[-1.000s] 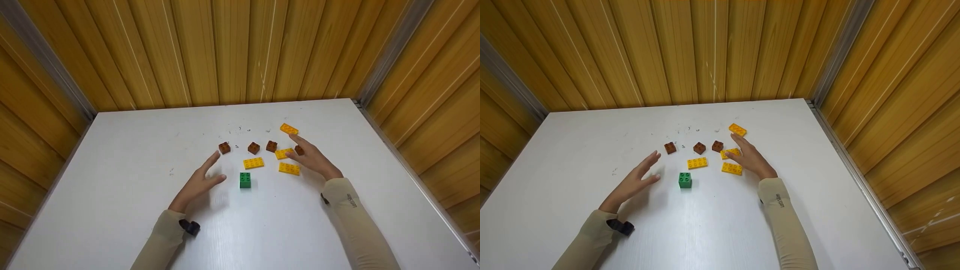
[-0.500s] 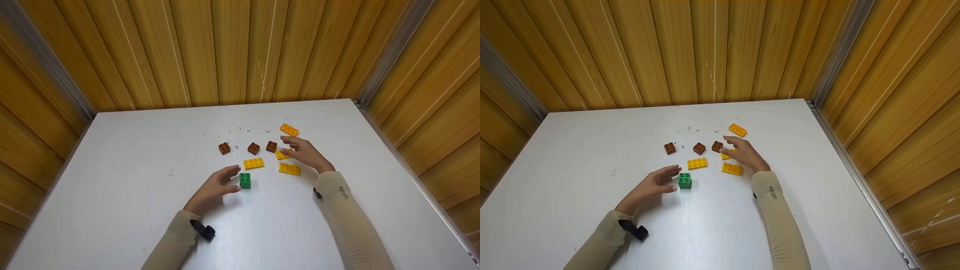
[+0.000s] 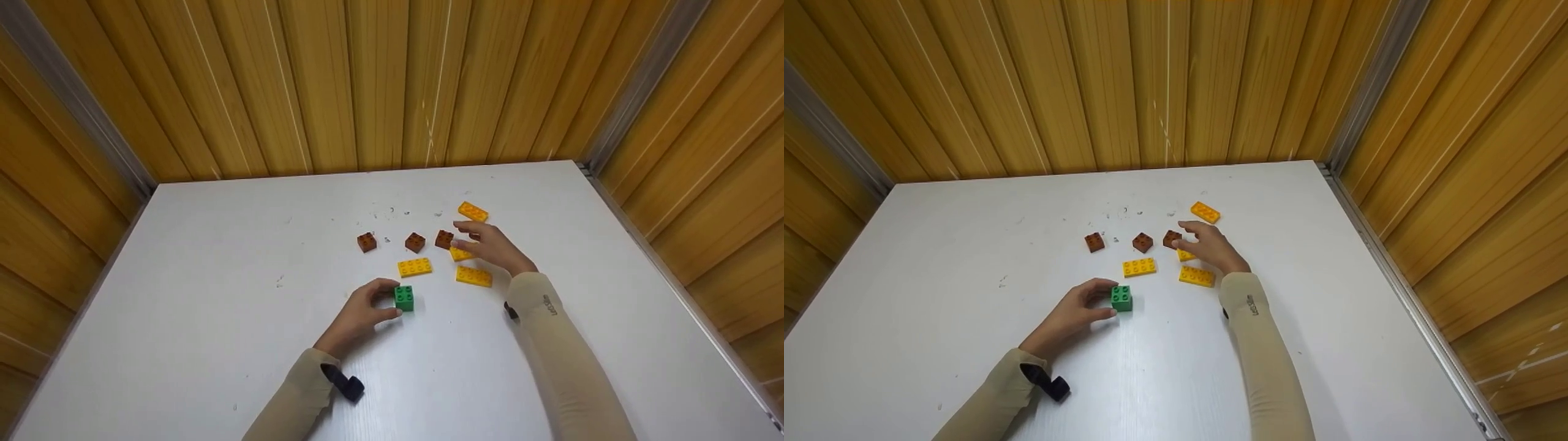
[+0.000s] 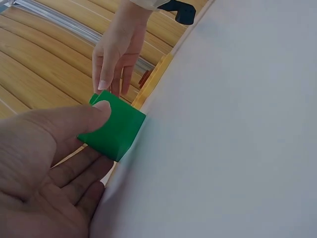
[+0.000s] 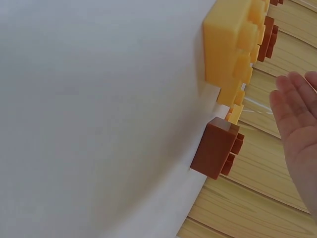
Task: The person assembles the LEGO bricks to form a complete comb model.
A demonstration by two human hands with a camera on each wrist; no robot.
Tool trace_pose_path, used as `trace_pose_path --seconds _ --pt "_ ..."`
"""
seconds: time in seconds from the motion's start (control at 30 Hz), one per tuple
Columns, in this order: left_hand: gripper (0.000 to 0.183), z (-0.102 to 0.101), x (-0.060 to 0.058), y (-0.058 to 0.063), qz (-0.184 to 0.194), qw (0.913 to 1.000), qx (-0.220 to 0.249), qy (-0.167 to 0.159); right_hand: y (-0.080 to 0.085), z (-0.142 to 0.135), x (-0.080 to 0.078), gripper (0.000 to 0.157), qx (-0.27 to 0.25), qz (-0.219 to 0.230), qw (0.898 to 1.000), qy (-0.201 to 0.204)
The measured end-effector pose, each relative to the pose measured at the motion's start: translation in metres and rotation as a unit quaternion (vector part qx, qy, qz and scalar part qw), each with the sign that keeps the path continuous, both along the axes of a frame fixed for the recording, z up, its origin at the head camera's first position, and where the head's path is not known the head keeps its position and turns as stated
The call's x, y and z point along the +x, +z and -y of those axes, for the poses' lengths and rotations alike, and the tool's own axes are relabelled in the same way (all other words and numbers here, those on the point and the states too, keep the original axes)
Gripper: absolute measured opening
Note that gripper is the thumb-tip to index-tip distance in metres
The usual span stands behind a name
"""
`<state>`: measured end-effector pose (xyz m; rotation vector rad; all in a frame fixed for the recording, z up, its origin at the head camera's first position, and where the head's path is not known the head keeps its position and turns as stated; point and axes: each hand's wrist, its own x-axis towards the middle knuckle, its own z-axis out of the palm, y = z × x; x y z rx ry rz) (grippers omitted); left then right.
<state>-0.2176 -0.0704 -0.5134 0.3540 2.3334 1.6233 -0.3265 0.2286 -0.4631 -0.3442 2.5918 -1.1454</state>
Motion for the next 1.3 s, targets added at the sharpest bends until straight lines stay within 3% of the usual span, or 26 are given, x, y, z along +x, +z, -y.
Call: trace_pose_path --seconds 0.37,0.83,1.0,1.3 --pt "0.036 -0.001 0.002 -0.004 -0.034 0.9991 -0.025 0.007 -0.007 0.002 -0.01 0.066 0.005 0.022 1.0 -0.016" --pt "0.038 0.009 0.006 -0.001 -0.022 0.9987 -0.044 0.014 -0.008 0.013 -0.016 0.06 0.018 0.053 0.998 -0.035" --pt "0.039 0.01 0.006 -0.001 -0.023 0.9989 -0.039 0.014 -0.008 0.017 -0.019 0.058 0.03 0.047 0.998 -0.031" --pt "0.039 0.008 0.005 -0.003 -0.023 0.9996 -0.017 0.003 -0.008 0.022 -0.019 0.056 0.038 0.063 0.995 -0.062"
